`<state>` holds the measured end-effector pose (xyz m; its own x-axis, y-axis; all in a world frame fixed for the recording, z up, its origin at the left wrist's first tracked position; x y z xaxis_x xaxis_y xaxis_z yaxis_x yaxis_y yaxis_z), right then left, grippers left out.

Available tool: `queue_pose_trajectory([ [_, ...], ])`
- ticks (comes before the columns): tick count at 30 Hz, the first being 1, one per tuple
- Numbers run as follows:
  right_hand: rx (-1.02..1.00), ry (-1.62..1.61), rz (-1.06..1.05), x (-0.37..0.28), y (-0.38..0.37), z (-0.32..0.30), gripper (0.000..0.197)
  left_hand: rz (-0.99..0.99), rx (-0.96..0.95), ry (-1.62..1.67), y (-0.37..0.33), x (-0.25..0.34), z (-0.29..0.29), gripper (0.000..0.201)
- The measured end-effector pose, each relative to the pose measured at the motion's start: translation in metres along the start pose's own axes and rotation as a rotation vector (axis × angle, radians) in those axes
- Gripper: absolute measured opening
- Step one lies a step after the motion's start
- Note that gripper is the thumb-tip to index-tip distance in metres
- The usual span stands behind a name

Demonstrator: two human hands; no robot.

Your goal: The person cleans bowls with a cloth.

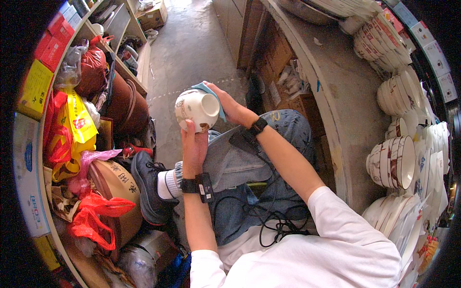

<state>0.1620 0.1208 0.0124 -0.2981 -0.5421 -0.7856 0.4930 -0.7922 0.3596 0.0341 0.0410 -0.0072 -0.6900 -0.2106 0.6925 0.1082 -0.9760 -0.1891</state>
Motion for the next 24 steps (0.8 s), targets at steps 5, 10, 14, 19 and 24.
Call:
queue_pose_trajectory([
  [5,0.142,0.243,-0.222,-0.009,-0.001,-0.002,0.039,-0.089,0.004,0.319,-0.006,0.006,-0.001,0.063],
  [10,0.103,0.419,-0.154,-0.012,-0.002,-0.010,0.035,-0.198,0.017,0.129,-0.007,-0.001,-0.004,0.059],
  [14,0.029,0.338,-0.175,-0.011,0.000,-0.004,0.033,-0.162,-0.012,0.181,-0.007,0.002,-0.009,0.055],
  [19,-0.012,0.149,-0.052,-0.004,-0.003,-0.002,0.038,-0.063,-0.006,0.228,-0.005,0.006,0.005,0.059],
  [24,-0.016,-0.013,0.012,0.000,0.001,0.010,0.047,0.060,-0.056,0.118,-0.004,0.012,0.010,0.066],
])
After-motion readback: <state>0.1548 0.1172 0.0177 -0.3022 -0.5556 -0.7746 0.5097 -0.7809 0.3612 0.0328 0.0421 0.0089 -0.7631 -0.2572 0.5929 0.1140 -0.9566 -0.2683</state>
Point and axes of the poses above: each hand's wrist, its own y-axis away from the middle knuckle, its own z-axis out of the palm, x = y × z, the point moved 3 cm from there along -y, towards the middle knuckle, and after that the axes turned 15 degrees about z, right-handed, at the moved point
